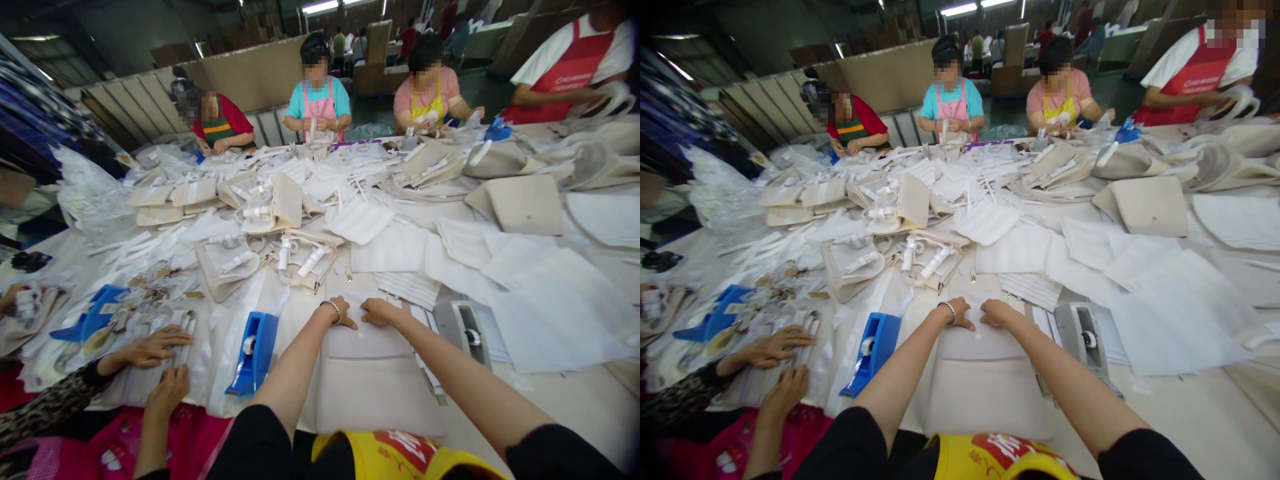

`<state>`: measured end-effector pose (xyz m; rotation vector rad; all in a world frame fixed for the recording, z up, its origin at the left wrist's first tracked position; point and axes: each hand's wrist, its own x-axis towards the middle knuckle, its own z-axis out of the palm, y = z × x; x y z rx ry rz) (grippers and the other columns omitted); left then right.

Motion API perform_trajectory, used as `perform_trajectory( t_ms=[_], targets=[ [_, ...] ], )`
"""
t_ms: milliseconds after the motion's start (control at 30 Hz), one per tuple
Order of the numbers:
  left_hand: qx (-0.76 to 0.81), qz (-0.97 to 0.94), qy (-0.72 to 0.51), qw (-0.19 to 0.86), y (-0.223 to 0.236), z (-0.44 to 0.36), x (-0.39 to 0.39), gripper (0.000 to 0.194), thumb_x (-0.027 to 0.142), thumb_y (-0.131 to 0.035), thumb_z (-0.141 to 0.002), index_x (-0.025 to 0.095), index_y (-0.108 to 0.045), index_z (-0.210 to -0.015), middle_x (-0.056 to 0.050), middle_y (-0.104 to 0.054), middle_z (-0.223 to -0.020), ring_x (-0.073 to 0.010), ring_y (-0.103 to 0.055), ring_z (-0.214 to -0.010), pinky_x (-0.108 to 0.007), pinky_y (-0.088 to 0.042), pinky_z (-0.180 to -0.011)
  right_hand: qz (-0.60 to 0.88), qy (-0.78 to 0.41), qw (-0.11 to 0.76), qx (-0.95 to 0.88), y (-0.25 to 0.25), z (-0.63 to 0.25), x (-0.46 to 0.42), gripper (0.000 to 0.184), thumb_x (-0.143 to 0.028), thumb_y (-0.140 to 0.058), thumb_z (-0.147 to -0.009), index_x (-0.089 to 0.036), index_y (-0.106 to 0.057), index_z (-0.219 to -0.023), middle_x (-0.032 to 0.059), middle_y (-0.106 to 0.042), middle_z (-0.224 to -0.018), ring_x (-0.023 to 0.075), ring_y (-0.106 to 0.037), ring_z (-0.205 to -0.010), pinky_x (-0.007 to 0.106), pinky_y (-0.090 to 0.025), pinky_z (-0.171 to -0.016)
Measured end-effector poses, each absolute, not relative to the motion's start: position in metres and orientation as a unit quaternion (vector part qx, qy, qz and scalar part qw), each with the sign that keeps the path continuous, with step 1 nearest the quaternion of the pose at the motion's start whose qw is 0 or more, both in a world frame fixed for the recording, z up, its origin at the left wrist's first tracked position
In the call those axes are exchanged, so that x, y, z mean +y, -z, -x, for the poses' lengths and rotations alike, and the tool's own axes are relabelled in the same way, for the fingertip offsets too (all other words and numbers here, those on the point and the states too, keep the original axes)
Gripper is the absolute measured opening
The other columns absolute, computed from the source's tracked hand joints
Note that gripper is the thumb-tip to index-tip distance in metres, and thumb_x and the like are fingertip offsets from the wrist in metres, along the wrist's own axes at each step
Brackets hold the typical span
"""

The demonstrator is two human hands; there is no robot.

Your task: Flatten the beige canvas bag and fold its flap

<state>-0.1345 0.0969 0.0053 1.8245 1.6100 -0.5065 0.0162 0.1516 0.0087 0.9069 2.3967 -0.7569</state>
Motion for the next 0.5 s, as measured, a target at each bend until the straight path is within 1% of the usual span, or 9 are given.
perform_trajectory(
  t_ms=[133,200,300,400,500],
  targets=[
    [0.613,-0.697,0.185,0.323,-0.009,0.134,0.097,0.093,0.076,-0.047,-0.035,0.019,-0.045,-0.109,-0.014,-0.045,-0.115,-0.0284,-0.047,-0.099,-0.038,-0.041,-0.084,-0.339,0.275,0.236,0.868,-0.009,-0.015,0.155,0.05,-0.04,-0.054,-0.063,-0.017,-0.051,-0.107,0.0116,-0.054,-0.108,0.0246,-0.05,-0.097,0.031,-0.04,-0.077],
    [0.615,-0.694,0.173,0.332,-0.011,0.134,0.097,0.094,0.075,-0.049,-0.034,0.019,-0.044,-0.109,-0.013,-0.046,-0.114,-0.0278,-0.049,-0.098,-0.037,-0.042,-0.082,-0.34,0.276,0.241,0.866,-0.012,-0.014,0.158,0.051,-0.04,-0.055,-0.061,-0.017,-0.052,-0.106,0.0117,-0.055,-0.107,0.025,-0.051,-0.096,0.031,-0.04,-0.077],
    [0.614,-0.688,0.15,0.356,-0.015,0.137,0.098,0.093,0.073,-0.051,-0.033,0.02,-0.043,-0.109,-0.011,-0.048,-0.113,-0.0255,-0.05,-0.096,-0.035,-0.042,-0.082,-0.33,0.283,0.252,0.865,-0.02,-0.013,0.161,0.047,-0.041,-0.055,-0.06,-0.017,-0.056,-0.1,0.0114,-0.058,-0.101,0.025,-0.053,-0.09,0.031,-0.041,-0.073],
    [0.607,-0.682,0.154,0.377,-0.023,0.141,0.099,0.09,0.07,-0.055,-0.034,0.021,-0.043,-0.108,-0.01,-0.051,-0.112,-0.0245,-0.051,-0.095,-0.034,-0.042,-0.082,-0.313,0.291,0.265,0.864,-0.027,-0.012,0.165,0.04,-0.041,-0.057,-0.058,-0.017,-0.06,-0.089,0.0102,-0.061,-0.092,0.0247,-0.055,-0.084,0.031,-0.041,-0.068],
    [0.595,-0.676,0.168,0.4,-0.035,0.145,0.101,0.081,0.066,-0.056,-0.037,0.019,-0.048,-0.103,-0.01,-0.055,-0.107,-0.0245,-0.053,-0.093,-0.034,-0.044,-0.079,-0.297,0.307,0.283,0.859,-0.029,-0.013,0.173,0.037,-0.044,-0.058,-0.054,-0.018,-0.062,-0.08,0.0069,-0.063,-0.082,0.0224,-0.056,-0.076,0.029,-0.04,-0.061]
  ],
)
